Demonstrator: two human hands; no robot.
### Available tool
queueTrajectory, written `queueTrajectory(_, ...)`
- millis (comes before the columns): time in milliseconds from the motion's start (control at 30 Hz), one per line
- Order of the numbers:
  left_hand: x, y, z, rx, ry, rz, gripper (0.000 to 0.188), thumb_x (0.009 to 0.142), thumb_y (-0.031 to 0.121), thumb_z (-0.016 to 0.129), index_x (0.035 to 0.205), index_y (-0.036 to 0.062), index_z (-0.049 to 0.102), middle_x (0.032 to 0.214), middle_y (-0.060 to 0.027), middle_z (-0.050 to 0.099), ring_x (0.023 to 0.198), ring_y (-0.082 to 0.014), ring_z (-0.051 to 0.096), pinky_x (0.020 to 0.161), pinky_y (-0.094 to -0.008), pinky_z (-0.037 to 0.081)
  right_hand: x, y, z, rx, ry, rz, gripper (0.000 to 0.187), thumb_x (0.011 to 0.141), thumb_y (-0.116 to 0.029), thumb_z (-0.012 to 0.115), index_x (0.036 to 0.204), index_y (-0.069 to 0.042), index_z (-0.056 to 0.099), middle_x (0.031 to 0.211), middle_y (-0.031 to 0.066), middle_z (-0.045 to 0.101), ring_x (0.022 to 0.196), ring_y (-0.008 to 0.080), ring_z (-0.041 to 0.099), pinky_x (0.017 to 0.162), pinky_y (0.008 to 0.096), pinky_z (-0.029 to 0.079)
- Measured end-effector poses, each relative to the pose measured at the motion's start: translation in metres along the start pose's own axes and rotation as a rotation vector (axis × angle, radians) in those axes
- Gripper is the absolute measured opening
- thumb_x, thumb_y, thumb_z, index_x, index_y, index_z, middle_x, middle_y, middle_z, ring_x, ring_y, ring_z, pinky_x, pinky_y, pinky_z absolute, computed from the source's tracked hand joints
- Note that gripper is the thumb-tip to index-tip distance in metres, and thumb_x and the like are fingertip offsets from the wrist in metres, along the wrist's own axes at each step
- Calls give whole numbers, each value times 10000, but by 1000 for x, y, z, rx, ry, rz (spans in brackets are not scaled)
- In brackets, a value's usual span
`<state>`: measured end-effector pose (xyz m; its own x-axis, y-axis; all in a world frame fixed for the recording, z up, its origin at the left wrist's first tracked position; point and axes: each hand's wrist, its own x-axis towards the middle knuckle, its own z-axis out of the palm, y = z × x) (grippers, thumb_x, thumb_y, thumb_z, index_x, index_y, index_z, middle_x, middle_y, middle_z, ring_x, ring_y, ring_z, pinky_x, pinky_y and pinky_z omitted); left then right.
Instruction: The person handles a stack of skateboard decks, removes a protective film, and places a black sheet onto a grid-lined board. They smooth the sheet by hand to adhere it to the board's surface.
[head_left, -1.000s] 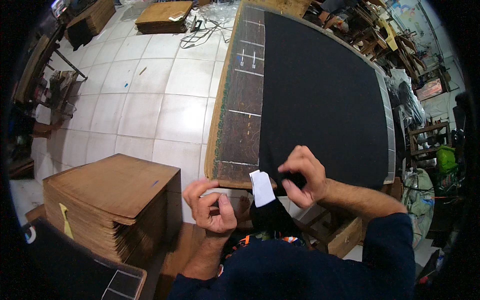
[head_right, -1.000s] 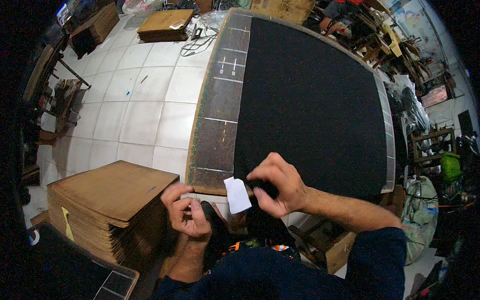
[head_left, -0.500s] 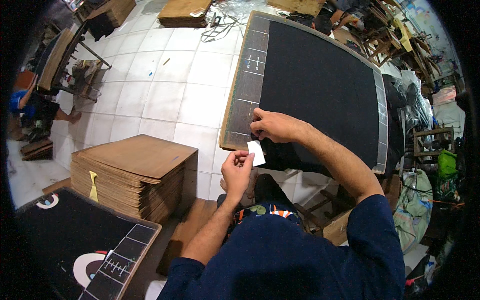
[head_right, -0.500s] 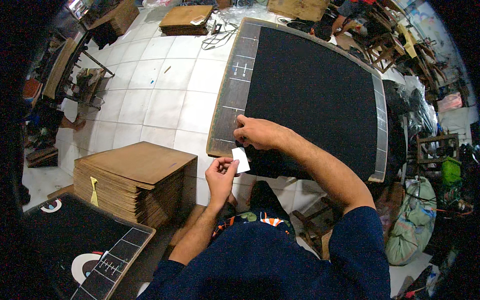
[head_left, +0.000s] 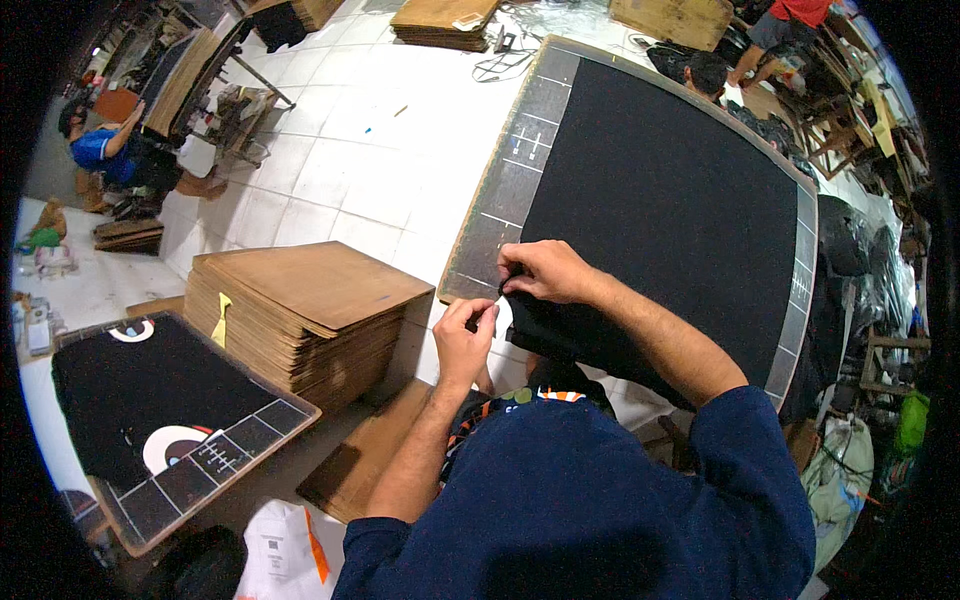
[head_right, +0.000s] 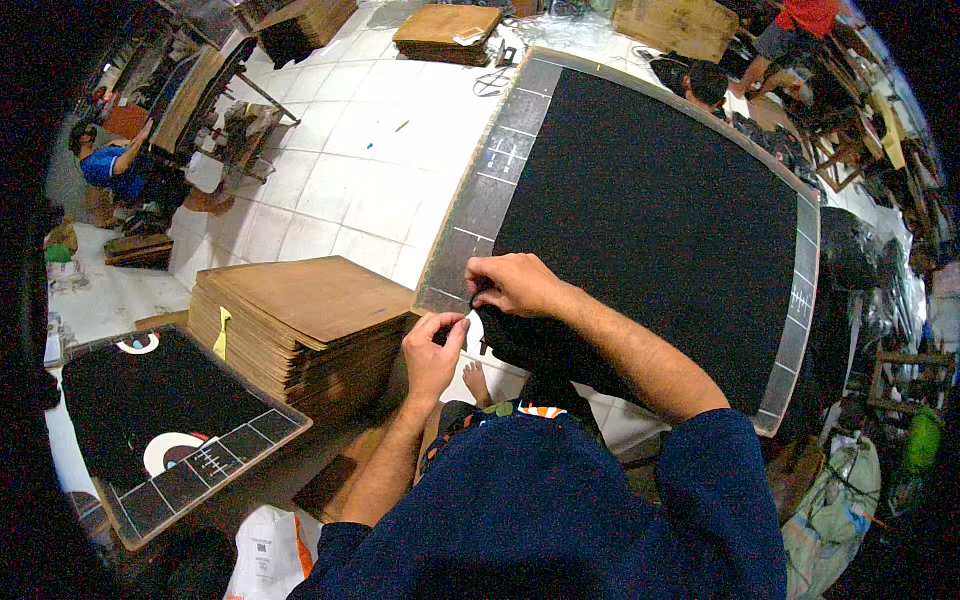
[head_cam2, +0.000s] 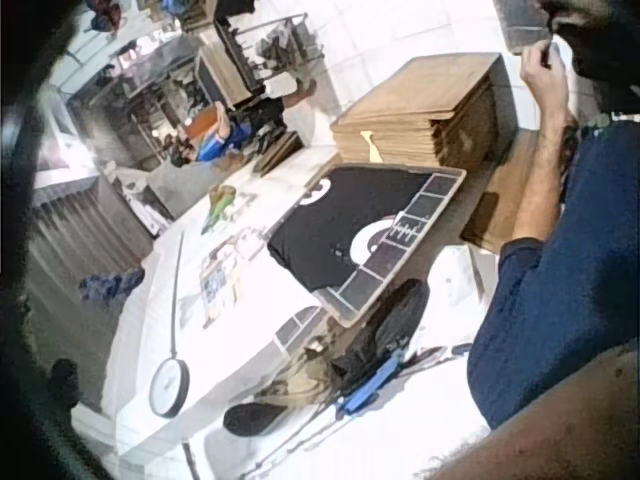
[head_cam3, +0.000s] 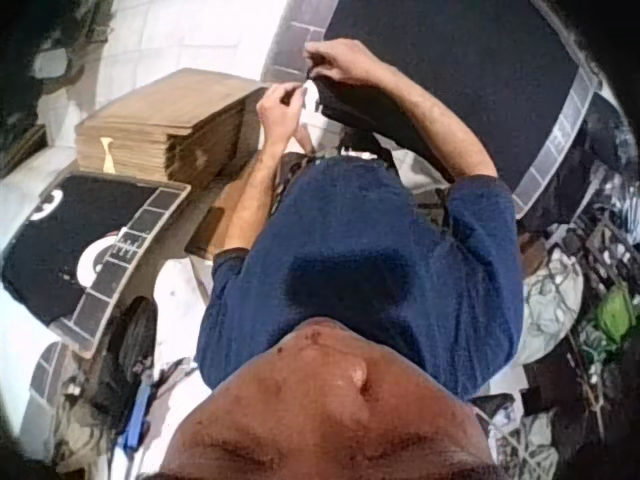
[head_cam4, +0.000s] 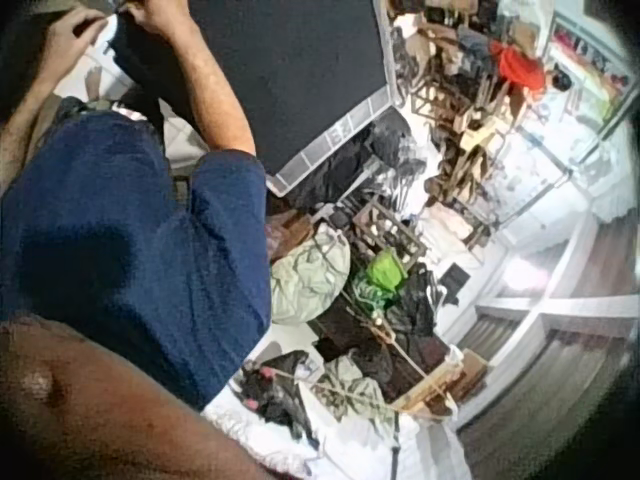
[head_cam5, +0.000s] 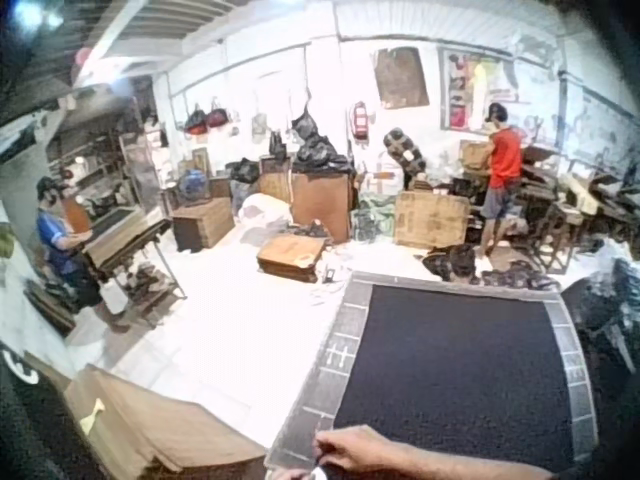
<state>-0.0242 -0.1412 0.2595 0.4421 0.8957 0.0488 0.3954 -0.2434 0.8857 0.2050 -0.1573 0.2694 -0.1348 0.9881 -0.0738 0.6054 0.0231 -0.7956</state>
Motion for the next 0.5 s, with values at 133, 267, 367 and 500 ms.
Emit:
queueTrajectory(133,-4,5,11,18,-10,-110,107,902,115,791,960,25,782,875,-111,703,787,-245,690,707,-357,525,-9,-6,8,38,144,15,298,881,-165,809,1131,-103,661,1139,106,688,978,333,726,777,418,599)
queueTrajectory(267,-8,17,14,472,123,44,203,909,67,736,1109,56,768,1083,-112,703,1077,-310,666,907,-425,518,-41,-7,-8,273,578,51,261,948,-64,718,1208,-63,692,1142,154,681,1023,330,699,848,387,593)
queueTrajectory(367,-4,30,30,439,67,394,295,897,52,721,1191,44,750,1219,-134,696,1232,-355,628,1039,-474,477,-84,2,-31,-230,625,119,370,967,-119,704,1327,-51,660,1343,170,655,1276,369,615,1080,465,498)
queueTrajectory(500,12,36,50,706,-286,486,750,998,377,659,1588,-19,419,1701,-226,323,1607,-365,257,1295,-588,164,-114,18,-30,-601,547,174,637,993,-351,678,1549,-92,509,1631,202,423,1546,407,339,1248,565,289)
